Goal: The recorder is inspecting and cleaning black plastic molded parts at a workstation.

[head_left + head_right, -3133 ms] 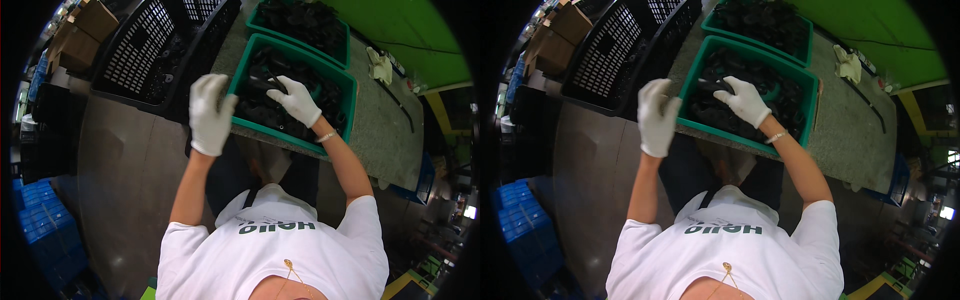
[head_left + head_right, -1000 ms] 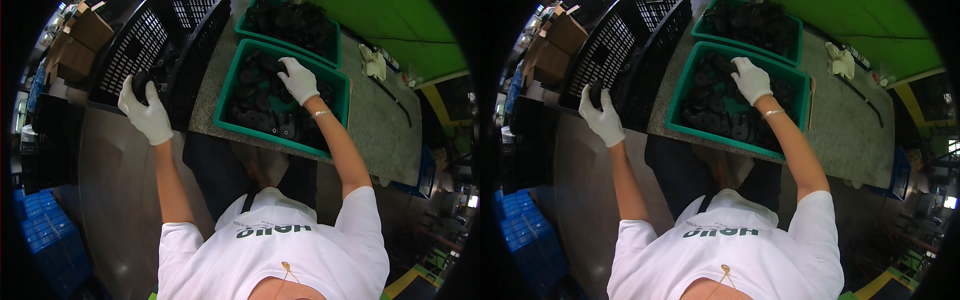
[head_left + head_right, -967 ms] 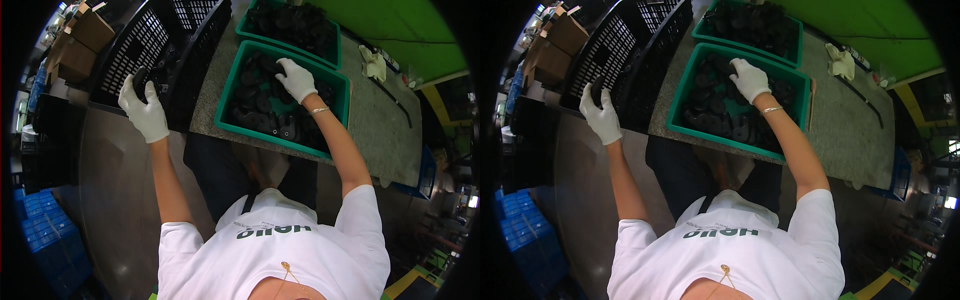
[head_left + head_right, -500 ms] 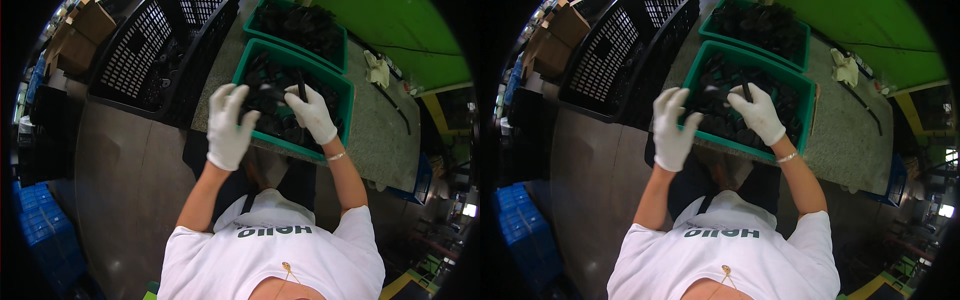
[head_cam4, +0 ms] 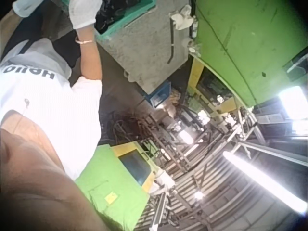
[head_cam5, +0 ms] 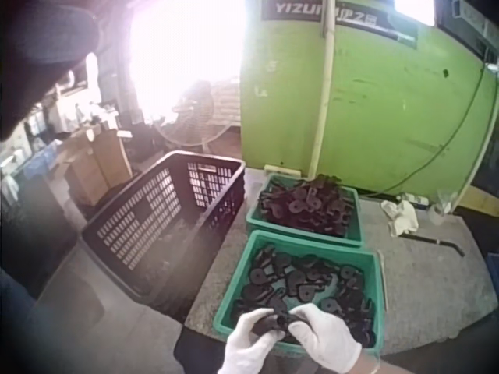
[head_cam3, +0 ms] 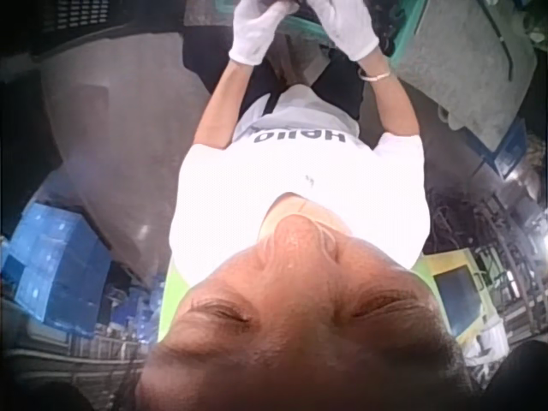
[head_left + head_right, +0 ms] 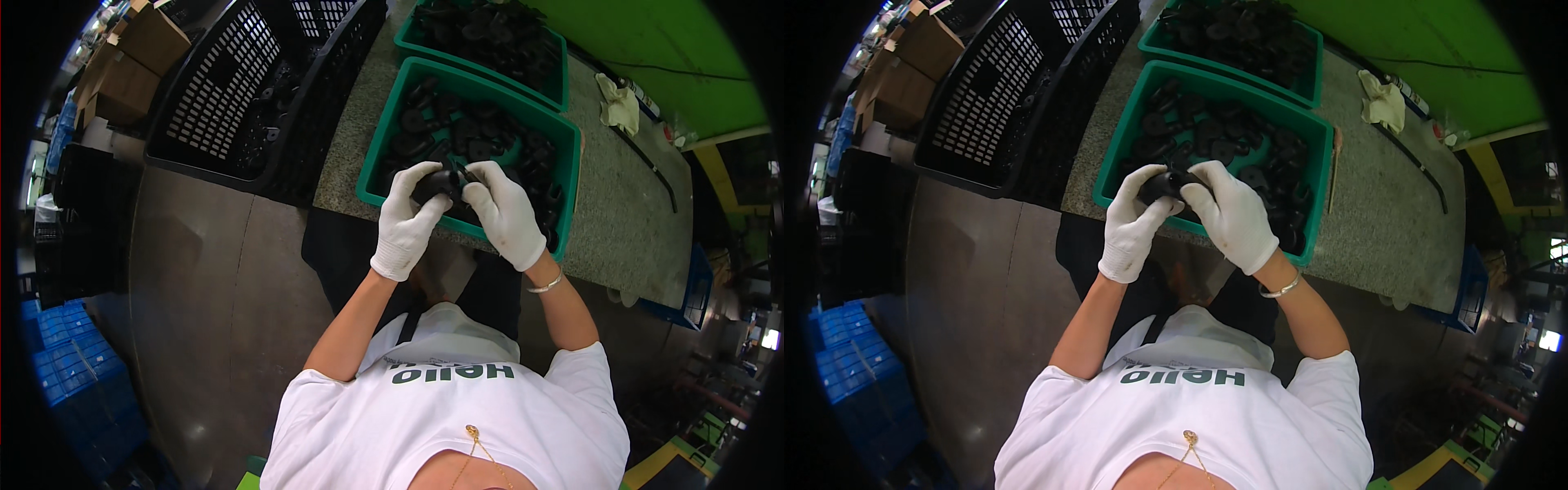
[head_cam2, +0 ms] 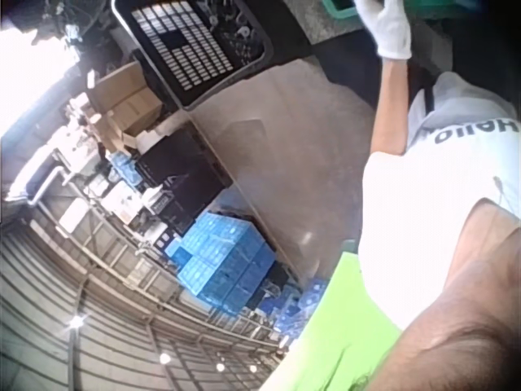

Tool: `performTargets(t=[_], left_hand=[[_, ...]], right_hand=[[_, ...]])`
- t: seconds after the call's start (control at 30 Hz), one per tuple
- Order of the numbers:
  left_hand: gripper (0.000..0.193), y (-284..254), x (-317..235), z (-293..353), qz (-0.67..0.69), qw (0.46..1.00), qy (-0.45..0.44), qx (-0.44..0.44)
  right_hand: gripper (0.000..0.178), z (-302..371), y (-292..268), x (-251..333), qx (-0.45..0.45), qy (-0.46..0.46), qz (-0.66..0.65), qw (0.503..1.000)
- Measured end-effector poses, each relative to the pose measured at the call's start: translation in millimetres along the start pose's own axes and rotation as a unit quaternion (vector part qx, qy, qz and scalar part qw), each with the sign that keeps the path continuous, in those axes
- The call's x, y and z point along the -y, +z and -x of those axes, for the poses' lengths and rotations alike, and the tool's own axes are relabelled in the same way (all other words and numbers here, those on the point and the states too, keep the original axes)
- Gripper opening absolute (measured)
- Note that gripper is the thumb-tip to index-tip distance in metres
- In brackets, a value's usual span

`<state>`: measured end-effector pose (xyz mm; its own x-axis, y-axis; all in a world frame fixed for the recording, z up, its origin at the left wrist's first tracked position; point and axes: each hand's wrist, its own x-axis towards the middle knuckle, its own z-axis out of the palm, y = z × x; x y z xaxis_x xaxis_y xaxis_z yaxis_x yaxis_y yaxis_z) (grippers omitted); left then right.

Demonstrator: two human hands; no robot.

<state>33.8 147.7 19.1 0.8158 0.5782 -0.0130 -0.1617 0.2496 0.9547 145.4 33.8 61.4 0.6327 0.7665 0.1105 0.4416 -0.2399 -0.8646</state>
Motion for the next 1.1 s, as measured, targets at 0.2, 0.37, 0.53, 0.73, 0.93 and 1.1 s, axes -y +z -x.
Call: performTargets(t=[0.2,0.37,0.53,0.73,0.93,1.1], left_hand=[[0.038,2,-7,2,0.087,0.996,-0.032,-0.008],[0.038,4,-5,4,0.073,0.997,-0.025,0.009],[0.032,9,4,6,0.069,0.996,-0.023,-0.044],[0.026,12,10,5,0.039,0.997,0.022,-0.06],[0.026,14,8,4,0.037,0.995,-0.005,-0.088],[0.027,16,4,3,0.032,0.992,0.037,-0.115]], right_hand=[[0.018,14,-3,4,-0.009,-0.091,0.186,0.978],[0.018,13,-2,6,-0.031,-0.108,0.214,0.97],[0.021,17,3,6,-0.02,-0.107,0.241,0.964],[0.023,19,6,7,-0.035,-0.102,0.258,0.96],[0.021,18,11,9,-0.047,-0.083,0.278,0.956],[0.019,14,13,6,-0.068,-0.08,0.248,0.963]])
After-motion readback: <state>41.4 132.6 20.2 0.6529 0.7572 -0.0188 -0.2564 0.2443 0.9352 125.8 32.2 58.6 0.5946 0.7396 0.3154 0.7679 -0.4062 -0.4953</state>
